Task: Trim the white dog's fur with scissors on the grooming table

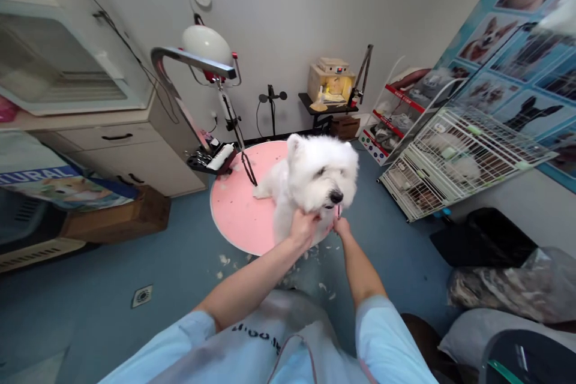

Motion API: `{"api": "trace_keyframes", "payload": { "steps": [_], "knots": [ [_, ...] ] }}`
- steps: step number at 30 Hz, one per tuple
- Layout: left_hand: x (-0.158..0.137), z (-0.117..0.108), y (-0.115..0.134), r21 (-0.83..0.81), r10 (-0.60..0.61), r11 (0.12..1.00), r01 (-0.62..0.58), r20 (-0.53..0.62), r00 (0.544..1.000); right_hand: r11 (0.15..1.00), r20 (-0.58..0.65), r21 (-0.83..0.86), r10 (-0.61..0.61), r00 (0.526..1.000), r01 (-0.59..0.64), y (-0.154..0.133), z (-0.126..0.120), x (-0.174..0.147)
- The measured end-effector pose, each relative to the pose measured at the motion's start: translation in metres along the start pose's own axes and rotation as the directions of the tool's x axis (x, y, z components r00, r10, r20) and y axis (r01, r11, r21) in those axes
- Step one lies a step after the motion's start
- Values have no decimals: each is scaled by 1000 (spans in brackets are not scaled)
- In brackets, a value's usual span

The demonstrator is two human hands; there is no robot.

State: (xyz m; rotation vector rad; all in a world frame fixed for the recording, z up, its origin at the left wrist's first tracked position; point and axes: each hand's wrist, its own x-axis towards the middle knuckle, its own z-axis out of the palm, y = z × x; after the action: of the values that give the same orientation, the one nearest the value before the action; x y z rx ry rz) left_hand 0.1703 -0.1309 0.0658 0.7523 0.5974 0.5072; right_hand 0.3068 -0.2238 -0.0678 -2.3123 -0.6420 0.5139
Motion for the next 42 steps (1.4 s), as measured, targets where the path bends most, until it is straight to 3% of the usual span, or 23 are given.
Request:
{"api": "trace_keyframes", "payload": {
  "steps": [3, 6, 10, 13, 15, 18, 21, 23, 27, 32, 34, 39, 42],
  "knots": [
    [-7, -10, -3, 45, 49, 998, -49, -10, 999, 968, 144, 122, 203, 969, -221, 14, -8, -38],
    [-13, 3, 7, 92, 18, 996, -14, -39, 999, 896, 310, 294, 242, 919, -335, 23, -14, -88],
    [-16, 16, 26, -22, 22, 1000, -22, -6, 1000, 767, 567, 506, 49, 822, -395, 13, -16, -138],
    [-20, 9, 36, -66, 6, 998, -9, -43, 999, 820, 697, 462, -99, 710, -338, -8, -17, -148],
    [-26, 4, 39, -76, -33, 997, 29, -49, 998, 888, 726, 400, -155, 670, -228, -27, -23, -143],
    [-36, 5, 42, -70, -82, 994, 79, -33, 996, 958, 679, 285, -233, 696, 43, -59, -45, -125],
    [-45, 11, 43, -42, -114, 993, 114, -10, 993, 950, 614, 113, -296, 731, 290, -93, -75, -102],
    [-49, 14, 44, -12, -129, 992, 129, 23, 991, 929, 608, 29, -308, 731, 368, -113, -94, -90],
    [-50, 17, 47, 23, -176, 984, 174, 105, 979, 920, 636, -52, -270, 723, 389, -140, -116, -76],
    [-50, 15, 48, -45, -196, 978, 202, 109, 975, 892, 659, -201, -183, 729, 406, -145, -124, -76],
    [-52, 15, 48, -93, -200, 973, 209, 101, 975, 906, 676, -190, -158, 720, 377, -144, -126, -78],
    [-58, 13, 50, -143, -213, 962, 233, 143, 967, 891, 619, -277, -121, 776, 360, -146, -120, -77],
    [-59, 12, 53, -136, -222, 959, 248, 180, 958, 903, 621, -263, -111, 776, 339, -147, -114, -78]
  ]
}}
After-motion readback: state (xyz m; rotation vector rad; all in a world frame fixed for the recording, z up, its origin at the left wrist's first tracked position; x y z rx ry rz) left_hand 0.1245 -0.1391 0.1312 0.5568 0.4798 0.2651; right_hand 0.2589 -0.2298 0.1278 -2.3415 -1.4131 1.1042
